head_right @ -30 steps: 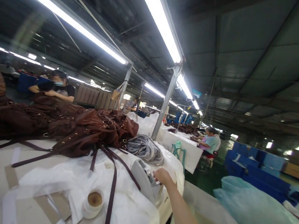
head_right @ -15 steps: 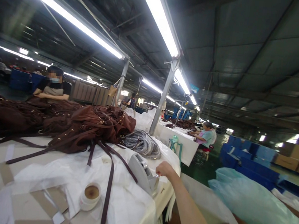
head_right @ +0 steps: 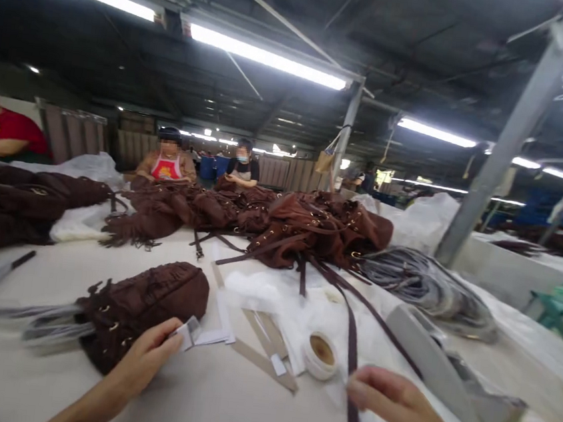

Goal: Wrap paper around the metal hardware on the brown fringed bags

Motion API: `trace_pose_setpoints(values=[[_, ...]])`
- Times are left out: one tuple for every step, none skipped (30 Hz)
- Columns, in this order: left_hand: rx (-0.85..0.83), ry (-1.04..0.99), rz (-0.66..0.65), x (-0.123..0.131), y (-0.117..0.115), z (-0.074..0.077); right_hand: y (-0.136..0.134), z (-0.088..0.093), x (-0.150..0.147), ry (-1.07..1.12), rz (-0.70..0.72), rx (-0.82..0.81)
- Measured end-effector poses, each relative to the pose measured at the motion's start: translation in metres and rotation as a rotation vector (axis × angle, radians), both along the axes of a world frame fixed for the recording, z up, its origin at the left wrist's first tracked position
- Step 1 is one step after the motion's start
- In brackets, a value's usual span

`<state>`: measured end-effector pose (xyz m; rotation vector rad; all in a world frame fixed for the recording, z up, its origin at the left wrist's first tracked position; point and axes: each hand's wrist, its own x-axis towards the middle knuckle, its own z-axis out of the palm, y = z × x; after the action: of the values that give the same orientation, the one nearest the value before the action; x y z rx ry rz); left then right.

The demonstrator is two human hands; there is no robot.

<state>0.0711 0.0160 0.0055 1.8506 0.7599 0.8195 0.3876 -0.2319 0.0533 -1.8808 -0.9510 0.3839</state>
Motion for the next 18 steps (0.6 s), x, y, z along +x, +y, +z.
trace_pose_setpoints(values=[[0.008,0.006,0.007,0.002,-0.001,0.000,0.021,-0.001,-0.030,0.123,0.213,-0.030],[0.015,0.009,0.015,0.004,-0.002,-0.001,0.043,-0.002,-0.061,0.211,0.361,-0.033],[0.021,0.012,0.018,0.006,-0.004,-0.001,0.063,-0.004,-0.091,0.277,0.447,-0.020],[0.026,0.012,0.017,0.006,-0.006,-0.002,0.083,-0.006,-0.117,0.324,0.506,0.000],[0.029,0.007,0.014,0.006,-0.008,-0.002,0.101,-0.010,-0.139,0.353,0.532,0.027],[0.030,-0.002,0.012,0.005,-0.009,-0.002,0.117,-0.014,-0.156,0.358,0.538,0.055],[0.032,-0.011,0.009,0.004,-0.009,-0.003,0.130,-0.019,-0.168,0.346,0.534,0.080],[0.033,-0.019,0.006,0.003,-0.009,-0.003,0.141,-0.023,-0.176,0.327,0.522,0.100],[0.036,-0.024,0.005,0.002,-0.009,-0.003,0.149,-0.028,-0.180,0.304,0.505,0.114],[0.039,-0.026,0.005,0.001,-0.008,-0.004,0.155,-0.032,-0.182,0.282,0.489,0.123],[0.042,-0.026,0.006,0.001,-0.008,-0.004,0.159,-0.035,-0.183,0.261,0.472,0.125],[0.047,-0.025,0.008,0.001,-0.007,-0.005,0.162,-0.038,-0.183,0.241,0.454,0.123],[0.050,-0.024,0.009,0.002,-0.007,-0.005,0.165,-0.040,-0.182,0.221,0.435,0.117],[0.053,-0.022,0.008,0.002,-0.006,-0.006,0.166,-0.042,-0.182,0.201,0.416,0.108],[0.056,-0.019,0.007,0.003,-0.005,-0.006,0.168,-0.043,-0.182,0.183,0.399,0.099],[0.061,-0.015,0.003,0.004,-0.005,-0.007,0.169,-0.044,-0.182,0.169,0.383,0.093],[0.068,-0.008,-0.002,0.005,-0.005,-0.007,0.170,-0.045,-0.182,0.161,0.369,0.090],[0.079,0.001,-0.007,0.005,-0.005,-0.007,0.172,-0.046,-0.183,0.156,0.360,0.090]])
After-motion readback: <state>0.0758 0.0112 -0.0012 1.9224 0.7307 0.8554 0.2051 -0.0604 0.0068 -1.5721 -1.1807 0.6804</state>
